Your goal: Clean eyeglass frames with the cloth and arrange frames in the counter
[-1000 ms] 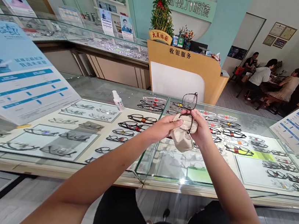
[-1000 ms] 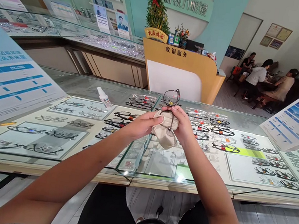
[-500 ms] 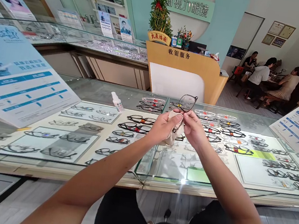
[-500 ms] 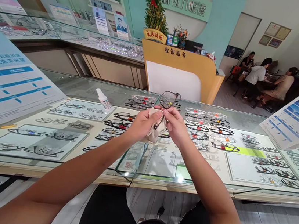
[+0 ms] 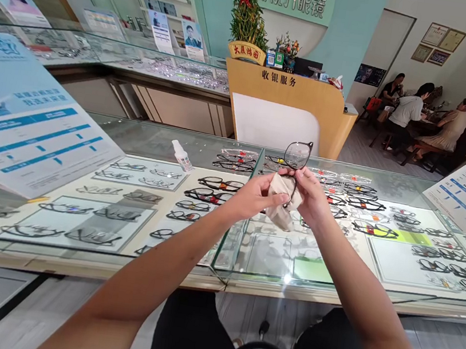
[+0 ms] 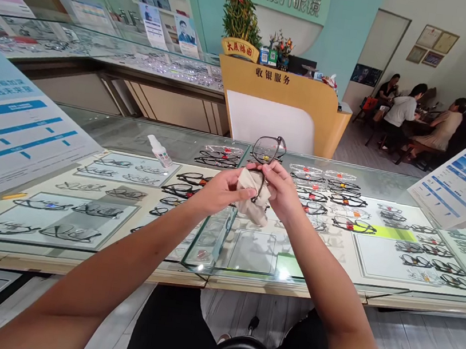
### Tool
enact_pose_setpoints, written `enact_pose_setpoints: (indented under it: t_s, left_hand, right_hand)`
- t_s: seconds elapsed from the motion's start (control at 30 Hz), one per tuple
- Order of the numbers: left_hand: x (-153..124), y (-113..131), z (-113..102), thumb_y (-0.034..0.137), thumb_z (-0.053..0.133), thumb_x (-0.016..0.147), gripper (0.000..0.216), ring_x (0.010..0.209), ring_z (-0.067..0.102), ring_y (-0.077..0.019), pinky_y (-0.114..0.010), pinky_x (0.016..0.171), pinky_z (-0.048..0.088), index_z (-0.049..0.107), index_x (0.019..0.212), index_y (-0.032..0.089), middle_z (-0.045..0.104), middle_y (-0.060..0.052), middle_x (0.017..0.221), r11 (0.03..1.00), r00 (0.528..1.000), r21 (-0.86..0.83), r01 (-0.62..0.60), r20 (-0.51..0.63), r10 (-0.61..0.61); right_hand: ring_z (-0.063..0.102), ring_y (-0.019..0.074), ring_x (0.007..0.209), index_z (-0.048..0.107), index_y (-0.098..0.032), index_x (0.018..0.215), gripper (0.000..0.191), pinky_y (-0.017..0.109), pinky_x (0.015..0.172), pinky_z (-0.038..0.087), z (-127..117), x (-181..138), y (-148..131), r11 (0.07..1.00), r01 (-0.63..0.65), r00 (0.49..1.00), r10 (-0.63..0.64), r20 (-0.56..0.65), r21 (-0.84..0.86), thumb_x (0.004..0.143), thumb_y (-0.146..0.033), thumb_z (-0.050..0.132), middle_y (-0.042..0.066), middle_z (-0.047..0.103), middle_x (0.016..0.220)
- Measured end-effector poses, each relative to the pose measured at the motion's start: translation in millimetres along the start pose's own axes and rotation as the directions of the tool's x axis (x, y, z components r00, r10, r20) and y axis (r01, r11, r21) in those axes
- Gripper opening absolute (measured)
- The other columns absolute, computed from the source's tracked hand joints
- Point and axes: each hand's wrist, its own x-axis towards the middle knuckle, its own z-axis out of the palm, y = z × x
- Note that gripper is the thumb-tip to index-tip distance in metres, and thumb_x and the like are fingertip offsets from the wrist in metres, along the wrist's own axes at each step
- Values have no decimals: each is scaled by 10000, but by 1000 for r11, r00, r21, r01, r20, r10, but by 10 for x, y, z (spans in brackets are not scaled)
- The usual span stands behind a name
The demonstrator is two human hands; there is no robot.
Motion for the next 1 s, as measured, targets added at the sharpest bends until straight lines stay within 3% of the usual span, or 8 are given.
enact_pose_setpoints:
  t_s: [0.17, 0.3, 0.4, 0.5, 0.6, 0.8, 1.0]
  left_hand:
    - [12, -33, 56, 669, 1011, 611, 631, 594, 473, -102, -239, 567, 404, 642, 783, 186, 584, 39, 655, 996, 979, 49, -78, -185, 86]
    - [17, -56, 64, 770, 935, 682, 650, 591, 438, -109, -265, 570, 394, 629, 743, 200, 534, 38, 637, 987, 954, 72, -142, -255, 156]
    - [37, -96, 24, 803, 897, 718, 654, 640, 490, -131, -281, 612, 432, 648, 743, 198, 567, 15, 678, 988, 958, 42, -147, -244, 153]
    - [64, -173, -45, 810, 896, 718, 654, 712, 580, -173, -296, 662, 475, 664, 767, 200, 591, 3, 687, 997, 980, -17, -78, -185, 73]
    - [96, -243, -119, 792, 902, 736, 636, 697, 604, -182, -287, 622, 451, 666, 776, 203, 557, 12, 638, 997, 977, -70, -10, -212, -5]
    - [178, -192, -192, 884, 889, 651, 738, 822, 716, -237, -297, 650, 515, 723, 870, 198, 683, -28, 725, 984, 966, -166, -61, -258, 16]
    - [187, -124, -192, 869, 879, 687, 703, 836, 712, -248, -311, 653, 524, 683, 816, 207, 662, -22, 710, 982, 946, -138, -130, -315, 81]
  right_hand:
    - [758, 231, 1042, 650, -288, 834, 503, 383, 977, 609, 85, -31, 52, 998, 58, 998, -58, -10, -18, 696, -655, 966, 8, 831, 1012]
    - [747, 249, 1126, 624, -295, 828, 495, 406, 1002, 602, 118, -59, 45, 995, 73, 997, -74, -12, -67, 703, -641, 956, 20, 835, 1059]
    - [752, 243, 1106, 622, -291, 825, 481, 390, 992, 601, 102, -57, 21, 995, 66, 997, -68, -26, -72, 695, -605, 963, 17, 831, 1033]
    - [760, 252, 1086, 612, -287, 818, 469, 395, 980, 608, 64, -36, -17, 997, 50, 997, -53, -54, -57, 707, -583, 958, 17, 825, 994]
    - [752, 266, 1108, 610, -283, 807, 451, 388, 960, 601, 7, -7, -72, 996, 66, 994, -70, -81, -54, 718, -563, 953, 30, 817, 991]
    - [671, 271, 1269, 678, -263, 703, 320, 374, 1049, 522, -117, 28, -169, 969, 121, 990, -133, -44, -218, 726, -450, 936, 23, 794, 1163]
    - [621, 194, 941, 717, -251, 686, 229, 346, 931, 482, -118, 16, -128, 945, 46, 998, -29, 57, -325, 736, -383, 898, -21, 648, 877]
